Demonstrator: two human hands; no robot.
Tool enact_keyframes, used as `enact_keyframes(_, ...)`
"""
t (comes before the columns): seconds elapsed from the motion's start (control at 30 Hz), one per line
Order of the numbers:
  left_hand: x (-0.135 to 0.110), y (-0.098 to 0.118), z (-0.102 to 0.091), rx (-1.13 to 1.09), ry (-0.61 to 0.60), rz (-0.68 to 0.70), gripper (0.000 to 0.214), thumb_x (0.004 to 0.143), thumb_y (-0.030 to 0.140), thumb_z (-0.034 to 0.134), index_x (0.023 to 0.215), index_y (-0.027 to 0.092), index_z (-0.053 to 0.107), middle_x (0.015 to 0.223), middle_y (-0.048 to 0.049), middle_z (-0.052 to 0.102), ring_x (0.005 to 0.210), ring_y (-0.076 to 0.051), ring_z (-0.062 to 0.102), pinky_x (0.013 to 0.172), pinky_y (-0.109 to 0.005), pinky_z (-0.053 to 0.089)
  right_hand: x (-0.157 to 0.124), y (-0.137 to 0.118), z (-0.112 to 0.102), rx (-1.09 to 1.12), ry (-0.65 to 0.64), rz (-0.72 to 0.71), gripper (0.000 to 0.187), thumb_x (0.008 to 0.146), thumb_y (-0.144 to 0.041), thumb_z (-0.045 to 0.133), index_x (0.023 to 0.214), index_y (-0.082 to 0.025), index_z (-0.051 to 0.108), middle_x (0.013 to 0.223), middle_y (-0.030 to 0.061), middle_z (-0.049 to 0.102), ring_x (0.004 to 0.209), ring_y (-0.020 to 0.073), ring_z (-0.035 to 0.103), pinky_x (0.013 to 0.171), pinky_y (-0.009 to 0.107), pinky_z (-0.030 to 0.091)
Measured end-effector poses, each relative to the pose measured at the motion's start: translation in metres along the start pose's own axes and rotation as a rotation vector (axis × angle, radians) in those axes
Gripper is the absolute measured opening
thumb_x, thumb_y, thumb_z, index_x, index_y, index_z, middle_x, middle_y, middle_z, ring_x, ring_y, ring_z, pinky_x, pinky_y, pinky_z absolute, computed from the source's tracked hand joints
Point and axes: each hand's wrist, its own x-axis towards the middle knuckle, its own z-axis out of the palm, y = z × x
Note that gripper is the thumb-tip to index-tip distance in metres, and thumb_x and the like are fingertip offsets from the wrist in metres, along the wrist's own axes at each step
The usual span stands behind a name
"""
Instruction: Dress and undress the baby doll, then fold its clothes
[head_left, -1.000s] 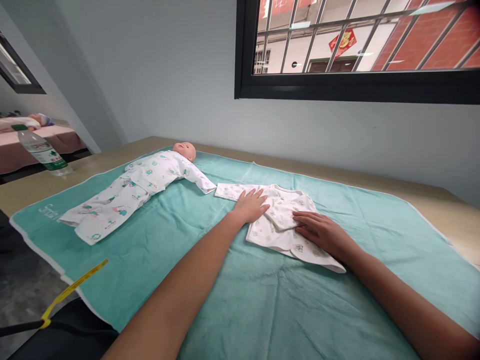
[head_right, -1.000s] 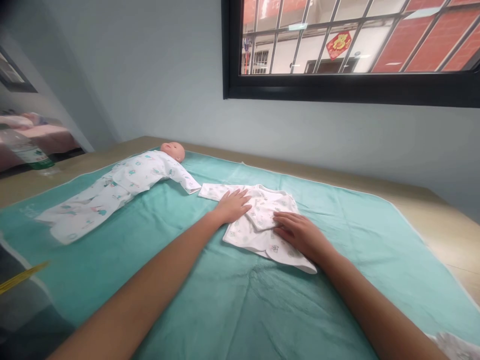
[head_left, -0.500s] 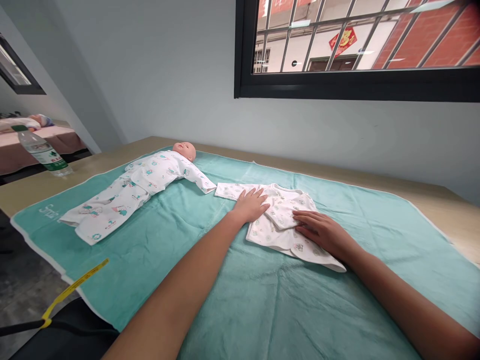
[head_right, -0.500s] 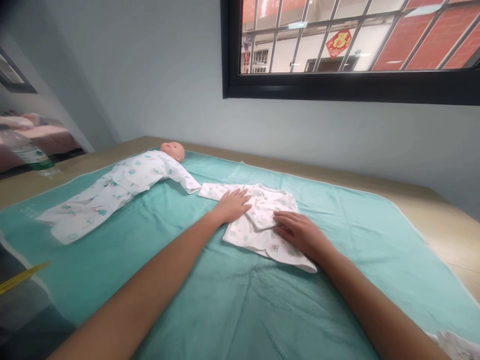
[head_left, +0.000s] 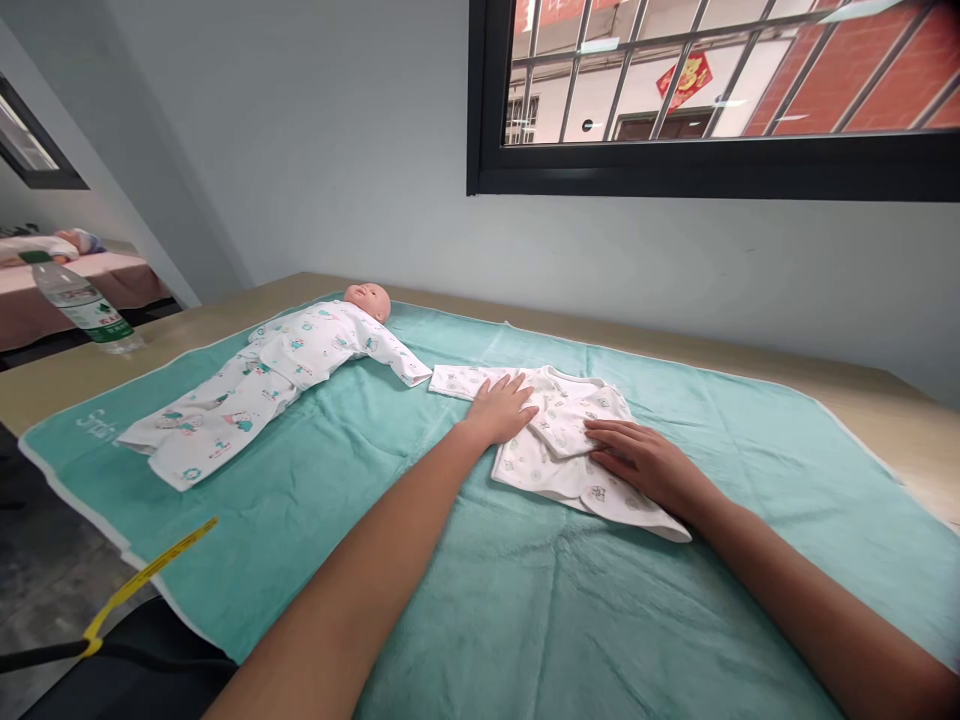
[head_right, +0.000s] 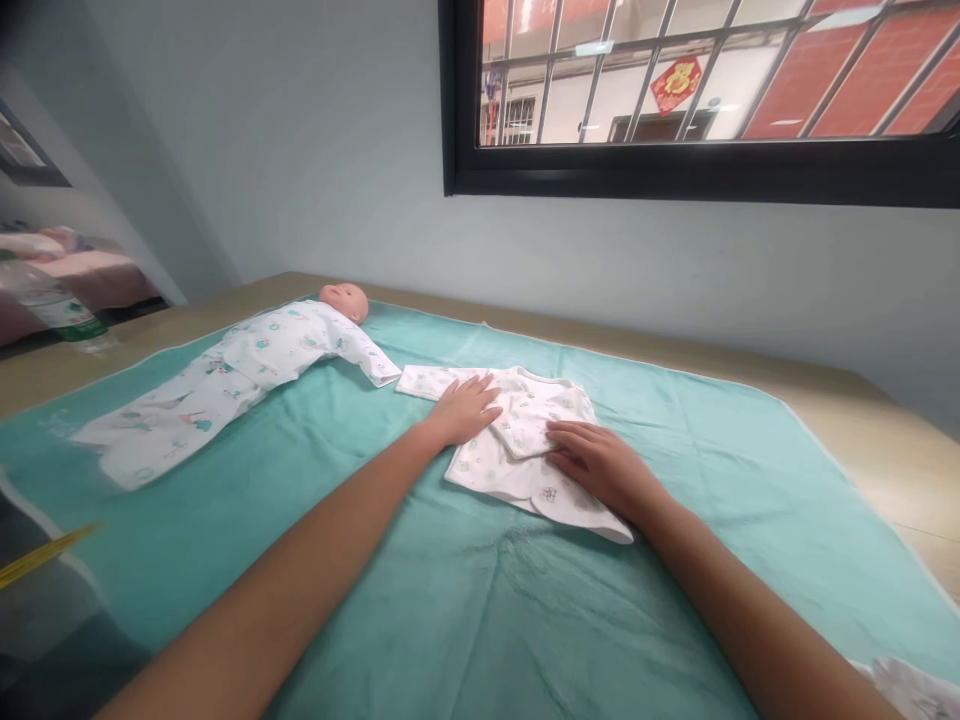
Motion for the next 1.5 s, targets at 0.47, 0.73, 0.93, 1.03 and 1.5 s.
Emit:
enact_keyframes(0.47,0.004,-0.047,-0.006,0.074,0.329,-0.563,0.032,0.093,0.036,0.046,0.116,0.016,0.058,0.123,-0.0152,0.061,0.128,-0.028,0.045,0.111,-0.039,0.031,0.001,-0.002,-0.004,0.026,-0.002,0.018,0.033,0.096,-0.043,0.051,0.12,-0.029,0.068,0.13,0.0048,0.066,0.119,0.028,0.062,0.097,0.046,0.053)
enact_keyframes(0.73,-0.002,-0.053,-0.012,0.087,0.361,-0.598,0.03,0.092,0.03,0.046,0.116,0.018,0.059,0.131,-0.0143,0.057,0.131,-0.029,0.042,0.113,-0.042,0.028,0.0,-0.002,-0.004,0.031,-0.015,0.033,0.034,0.097,-0.043,0.05,0.121,-0.028,0.068,0.131,0.0052,0.066,0.12,0.0282,0.062,0.098,0.047,0.052)
enact_keyframes(0.93,-0.004,-0.055,-0.014,0.083,0.376,-0.666,0.028,0.09,0.029,0.049,0.114,0.019,0.06,0.13,-0.0153,0.056,0.126,-0.032,0.047,0.107,-0.044,0.034,0.0,-0.002,-0.003,0.035,0.006,0.018,0.033,0.097,-0.043,0.05,0.12,-0.028,0.068,0.129,0.0056,0.067,0.117,0.0281,0.063,0.097,0.046,0.054)
enact_keyframes(1.03,-0.004,-0.055,-0.014,0.08,0.371,-0.661,0.028,0.09,0.026,0.049,0.115,0.019,0.059,0.127,-0.0143,0.057,0.122,-0.031,0.051,0.104,-0.042,0.037,0.0,-0.002,-0.003,0.032,0.009,0.022,0.033,0.097,-0.042,0.049,0.12,-0.028,0.068,0.129,0.0056,0.067,0.117,0.0282,0.063,0.097,0.047,0.053)
enact_keyframes(1.5,-0.001,-0.057,-0.015,0.016,0.368,-0.637,0.033,0.09,0.02,0.047,0.122,0.022,0.056,0.134,-0.0113,0.054,0.121,-0.027,0.055,0.101,-0.039,0.039,0.0,-0.001,-0.002,0.035,-0.004,0.034,0.032,0.097,-0.04,0.049,0.119,-0.027,0.068,0.129,0.005,0.067,0.118,0.0276,0.062,0.099,0.045,0.052)
